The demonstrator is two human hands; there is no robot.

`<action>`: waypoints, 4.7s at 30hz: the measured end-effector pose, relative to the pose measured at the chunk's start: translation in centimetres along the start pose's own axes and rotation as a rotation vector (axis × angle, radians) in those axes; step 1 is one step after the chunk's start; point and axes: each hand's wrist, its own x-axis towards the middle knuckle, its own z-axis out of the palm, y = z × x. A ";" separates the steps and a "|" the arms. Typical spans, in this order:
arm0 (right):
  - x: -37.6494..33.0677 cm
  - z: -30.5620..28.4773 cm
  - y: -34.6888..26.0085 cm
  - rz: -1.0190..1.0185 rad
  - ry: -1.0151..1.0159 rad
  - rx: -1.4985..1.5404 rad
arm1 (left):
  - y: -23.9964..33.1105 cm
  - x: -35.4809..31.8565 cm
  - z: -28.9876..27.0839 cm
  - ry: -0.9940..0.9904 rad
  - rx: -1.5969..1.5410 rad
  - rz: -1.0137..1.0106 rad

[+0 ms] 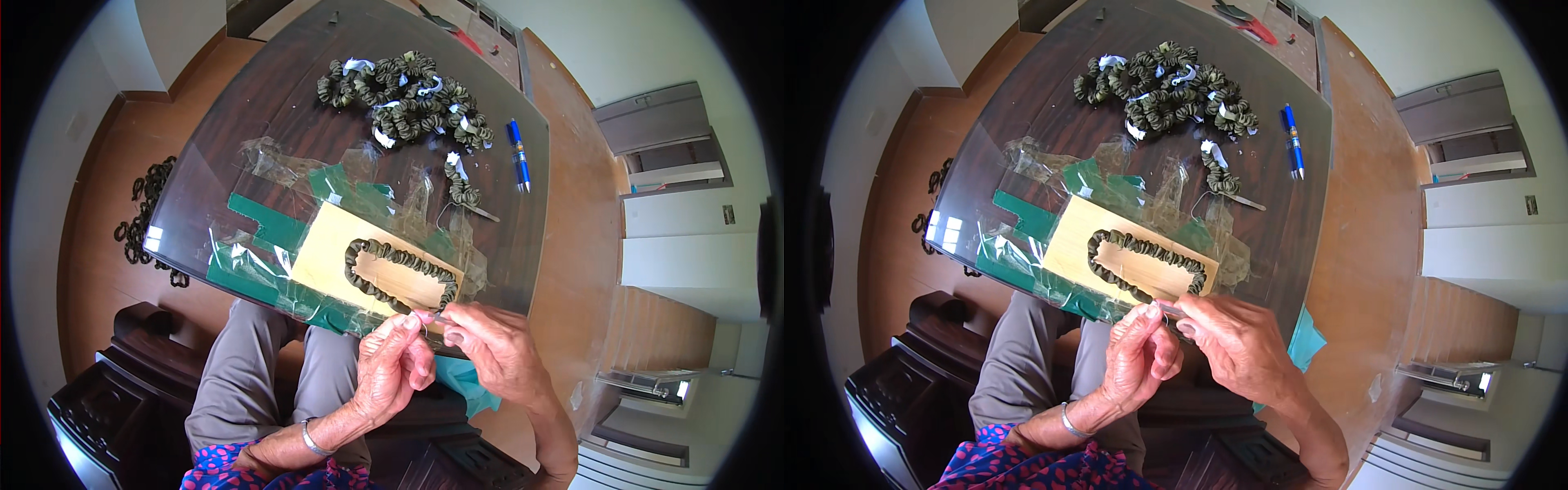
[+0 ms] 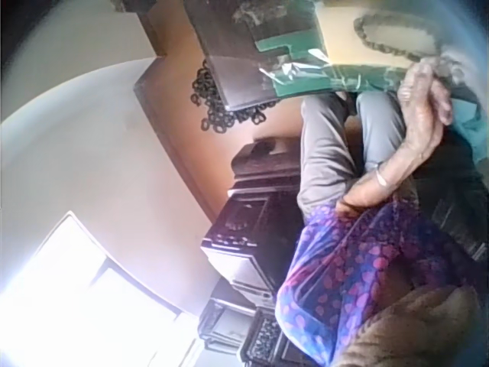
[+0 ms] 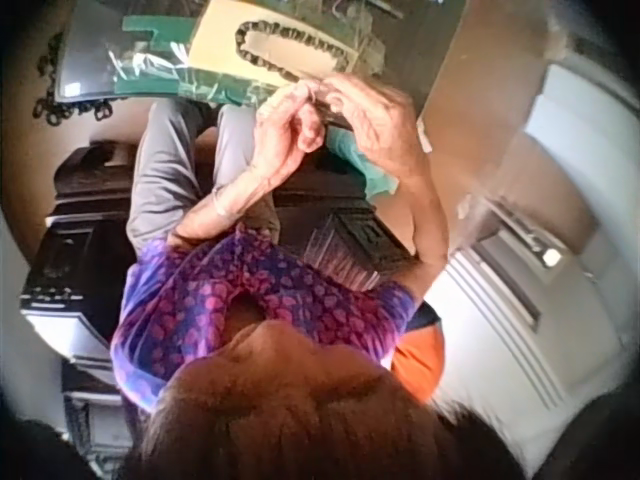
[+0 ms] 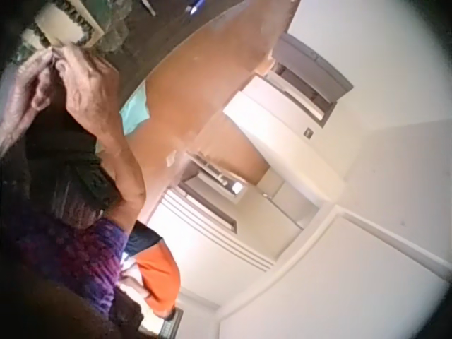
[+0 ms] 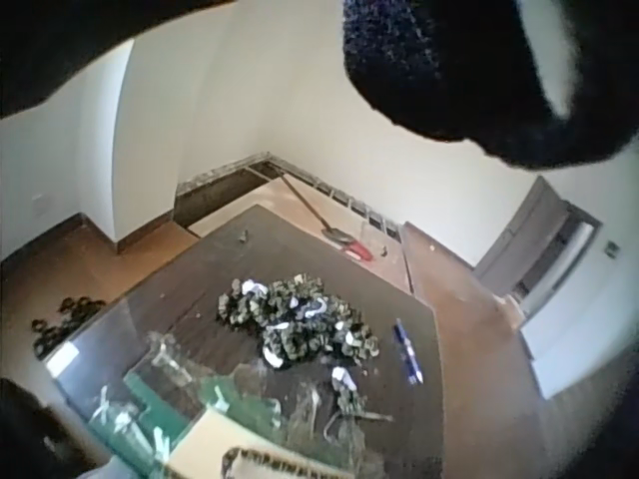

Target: Assembling small black components into a yellow template/tray.

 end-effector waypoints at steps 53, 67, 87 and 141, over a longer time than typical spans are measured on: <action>-4.9 -0.9 -2.6 -0.307 0.199 -0.861 | 8.8 -0.1 1.3 -0.450 2.237 1.165; -6.4 8.9 -1.2 -0.037 0.637 -0.299 | 8.8 -0.6 1.8 -0.678 2.278 1.160; -5.4 11.1 0.1 -0.071 0.719 -0.087 | 8.6 -0.8 1.4 -0.839 2.246 1.182; -6.5 10.1 0.6 -0.214 0.560 -0.101 | 9.0 -2.2 2.2 -0.910 2.313 1.166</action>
